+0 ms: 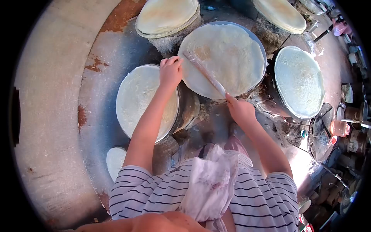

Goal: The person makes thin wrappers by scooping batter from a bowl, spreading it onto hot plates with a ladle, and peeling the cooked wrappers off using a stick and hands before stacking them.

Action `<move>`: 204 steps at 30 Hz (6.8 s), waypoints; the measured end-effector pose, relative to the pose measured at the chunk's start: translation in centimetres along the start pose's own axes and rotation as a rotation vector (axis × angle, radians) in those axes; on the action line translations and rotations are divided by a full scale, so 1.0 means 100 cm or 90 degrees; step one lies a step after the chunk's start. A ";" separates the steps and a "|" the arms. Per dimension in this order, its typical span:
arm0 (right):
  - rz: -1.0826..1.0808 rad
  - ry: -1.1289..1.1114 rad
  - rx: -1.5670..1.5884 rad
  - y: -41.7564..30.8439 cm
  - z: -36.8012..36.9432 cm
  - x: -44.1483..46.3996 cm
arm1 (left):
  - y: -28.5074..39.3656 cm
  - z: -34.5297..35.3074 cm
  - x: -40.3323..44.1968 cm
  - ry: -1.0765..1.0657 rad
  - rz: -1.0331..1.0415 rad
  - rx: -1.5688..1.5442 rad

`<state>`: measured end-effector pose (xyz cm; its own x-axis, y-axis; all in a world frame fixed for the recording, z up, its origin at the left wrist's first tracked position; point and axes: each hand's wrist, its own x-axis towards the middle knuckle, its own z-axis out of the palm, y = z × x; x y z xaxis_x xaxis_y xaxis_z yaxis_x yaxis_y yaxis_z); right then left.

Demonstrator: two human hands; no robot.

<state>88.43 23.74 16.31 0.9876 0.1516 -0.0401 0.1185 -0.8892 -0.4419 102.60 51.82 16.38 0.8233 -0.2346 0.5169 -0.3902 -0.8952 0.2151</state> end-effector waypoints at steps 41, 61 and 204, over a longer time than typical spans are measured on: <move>0.280 0.264 0.095 0.474 -0.235 0.015 | 0.396 0.263 0.207 -0.073 0.040 -0.286; 0.086 0.362 0.437 0.448 -0.341 -0.080 | 0.403 0.041 0.187 0.080 0.039 -0.568; 0.304 0.629 0.719 0.401 -0.242 0.359 | 0.248 0.069 0.426 -0.005 -0.211 -0.222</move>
<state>131.11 -16.89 18.87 0.6374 -0.7705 0.0122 0.1000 0.0671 -0.9927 130.84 16.97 38.03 0.9290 0.0375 0.3681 -0.2208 -0.7420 0.6330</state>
